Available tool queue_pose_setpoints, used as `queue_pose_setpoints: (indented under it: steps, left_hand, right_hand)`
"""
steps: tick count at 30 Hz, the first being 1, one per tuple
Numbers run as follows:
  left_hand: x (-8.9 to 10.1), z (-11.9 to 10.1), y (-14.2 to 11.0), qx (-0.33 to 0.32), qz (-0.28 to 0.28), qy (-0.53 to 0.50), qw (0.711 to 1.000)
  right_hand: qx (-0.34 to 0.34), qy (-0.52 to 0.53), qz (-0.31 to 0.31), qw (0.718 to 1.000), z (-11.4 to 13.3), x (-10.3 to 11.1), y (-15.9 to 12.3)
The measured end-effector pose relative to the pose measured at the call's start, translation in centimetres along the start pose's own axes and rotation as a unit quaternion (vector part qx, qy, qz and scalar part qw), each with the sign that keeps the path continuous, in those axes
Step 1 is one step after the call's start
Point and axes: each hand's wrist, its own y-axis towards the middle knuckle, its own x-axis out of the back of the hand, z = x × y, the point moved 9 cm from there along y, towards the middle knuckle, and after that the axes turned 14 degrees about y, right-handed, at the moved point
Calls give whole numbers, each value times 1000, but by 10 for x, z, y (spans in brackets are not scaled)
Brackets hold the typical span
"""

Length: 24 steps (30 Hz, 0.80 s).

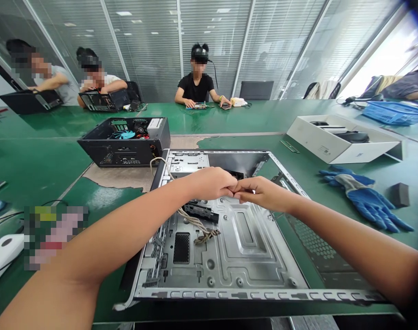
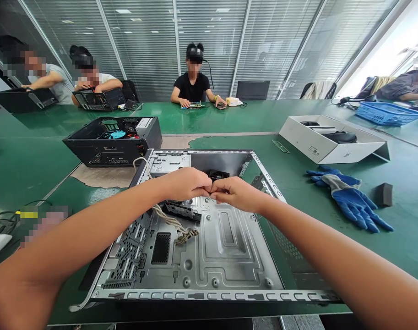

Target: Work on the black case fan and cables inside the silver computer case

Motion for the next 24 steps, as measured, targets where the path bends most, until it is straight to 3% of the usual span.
queue_pose_setpoints:
  steps: [5,11,14,18,24]
  left_hand:
    - [-5,-1,-4,9,43,54,998]
    - [6,-3,-8,29,47,78,995]
    - [-1,-5,-13,21,123,84,989]
    - [-19,-7,-31,33,284,66,956]
    - [-20,-12,-67,86,350,102,927]
  right_hand:
    - [-21,-38,33,999,-3,-10,2]
    - [-62,-148,62,985,-25,-16,3]
    - [-79,-202,66,974,-33,-17,5]
    - [-108,-231,71,964,-37,-21,7]
    - [-108,-288,90,947,-32,-36,7]
